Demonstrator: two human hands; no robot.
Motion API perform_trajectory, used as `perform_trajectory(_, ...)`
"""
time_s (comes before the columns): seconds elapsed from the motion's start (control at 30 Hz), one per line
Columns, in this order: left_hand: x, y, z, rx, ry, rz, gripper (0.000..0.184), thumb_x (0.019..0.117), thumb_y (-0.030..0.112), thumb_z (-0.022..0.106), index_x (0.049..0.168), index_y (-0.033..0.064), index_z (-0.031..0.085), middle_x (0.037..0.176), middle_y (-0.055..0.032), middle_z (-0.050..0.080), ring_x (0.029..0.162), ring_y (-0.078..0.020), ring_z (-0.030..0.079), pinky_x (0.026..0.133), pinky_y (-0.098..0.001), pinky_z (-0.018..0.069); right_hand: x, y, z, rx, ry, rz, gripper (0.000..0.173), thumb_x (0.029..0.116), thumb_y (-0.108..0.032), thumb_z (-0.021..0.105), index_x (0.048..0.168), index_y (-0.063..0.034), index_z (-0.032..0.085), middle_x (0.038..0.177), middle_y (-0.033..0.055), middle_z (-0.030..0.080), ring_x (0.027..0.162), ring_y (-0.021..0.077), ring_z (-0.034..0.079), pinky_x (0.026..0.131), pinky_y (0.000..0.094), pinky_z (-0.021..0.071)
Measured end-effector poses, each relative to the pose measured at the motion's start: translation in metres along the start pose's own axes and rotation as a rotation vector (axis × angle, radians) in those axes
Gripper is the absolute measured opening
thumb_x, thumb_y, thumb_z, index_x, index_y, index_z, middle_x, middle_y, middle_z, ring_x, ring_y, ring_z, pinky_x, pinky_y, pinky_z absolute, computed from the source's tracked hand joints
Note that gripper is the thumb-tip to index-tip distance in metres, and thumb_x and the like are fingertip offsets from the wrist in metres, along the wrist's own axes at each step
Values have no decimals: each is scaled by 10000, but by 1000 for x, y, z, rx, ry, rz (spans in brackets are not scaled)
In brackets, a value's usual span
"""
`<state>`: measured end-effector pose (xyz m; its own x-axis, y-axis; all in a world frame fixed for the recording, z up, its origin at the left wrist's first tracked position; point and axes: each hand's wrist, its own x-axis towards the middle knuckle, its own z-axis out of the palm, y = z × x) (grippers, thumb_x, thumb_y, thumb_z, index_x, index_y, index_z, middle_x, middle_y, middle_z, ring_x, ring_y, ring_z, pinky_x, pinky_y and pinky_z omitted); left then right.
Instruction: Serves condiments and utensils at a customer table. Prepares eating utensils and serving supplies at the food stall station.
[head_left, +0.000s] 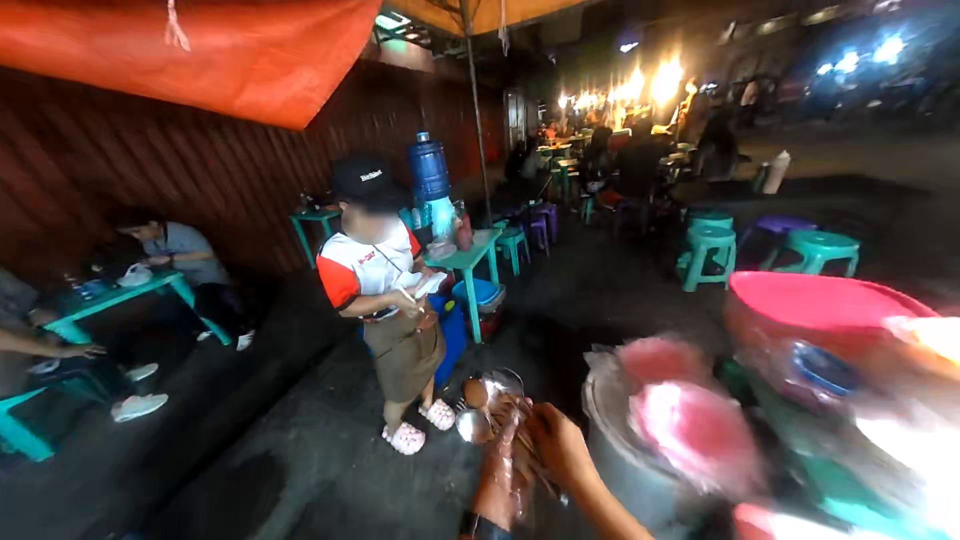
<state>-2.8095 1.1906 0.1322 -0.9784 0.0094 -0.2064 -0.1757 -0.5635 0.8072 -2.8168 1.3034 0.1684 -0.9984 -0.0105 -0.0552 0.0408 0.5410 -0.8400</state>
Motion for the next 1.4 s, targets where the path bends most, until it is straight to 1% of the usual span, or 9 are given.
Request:
perform_trajectory(0.17,156,52,12,72,0,45,401,1082,173,479,1454,25,503,1367,-114,625,1181,-169,626,1007,-383,518,171,-5,16,171,146,-5,352,1059,-220,500,1334,-8,561,1012,161,717,934,297,712,873,519,570)
perform_trajectory(0.33,305,92,41,165,41,-114,335,1056,283,568,1259,20,605,977,-124,694,834,-192,673,734,-390,583,307,-8,-6,229,113,-24,517,906,-369,761,1270,-26,630,1051,142,730,967,259,715,918,491,574)
perform_trajectory(0.4,357,94,58,212,18,-170,335,1053,291,576,1233,11,613,939,-136,685,801,-210,667,720,-402,581,355,0,-23,209,94,32,476,896,-367,773,1228,-41,674,1041,126,735,969,248,713,925,486,567)
perform_trajectory(0.63,546,62,130,222,-175,-198,310,1071,221,527,1298,21,596,1159,-126,685,1032,-184,663,893,-383,561,537,62,-84,293,176,129,337,981,-368,648,1153,-85,712,984,84,728,930,201,696,890,459,557)
perform_trajectory(0.83,698,51,227,231,-188,-216,261,1063,183,533,1257,22,600,1037,-108,698,914,-169,677,806,-363,582,686,104,-167,341,121,25,349,933,-362,709,1121,-68,706,927,74,720,855,183,694,831,431,575)
perform_trajectory(0.9,742,44,258,249,-207,-241,297,1061,204,542,1292,23,588,1094,-127,692,962,-192,673,841,-392,574,729,115,-199,371,116,44,296,955,-328,684,1110,-78,713,921,58,718,845,160,688,821,405,573)
perform_trajectory(1.2,899,-45,419,291,-396,-245,382,1042,138,575,1400,14,530,1295,-137,647,1146,-192,635,994,-394,533,851,218,-338,709,356,130,258,1024,-247,602,1177,-47,656,1001,69,718,904,149,698,851,360,591)
perform_trajectory(1.3,948,-82,485,352,-466,-290,333,1030,144,601,1328,-4,578,1204,-148,677,1076,-201,654,944,-395,549,884,251,-392,569,452,108,307,1019,-254,606,1235,-38,626,1035,75,709,938,139,691,887,351,576)
perform_trajectory(1.4,991,-107,550,409,-642,-349,313,1060,201,547,1315,30,605,1127,-109,707,974,-158,676,848,-358,574,918,271,-446,301,538,184,389,1024,-315,596,1296,-39,631,1145,133,711,1060,228,691,991,460,547)
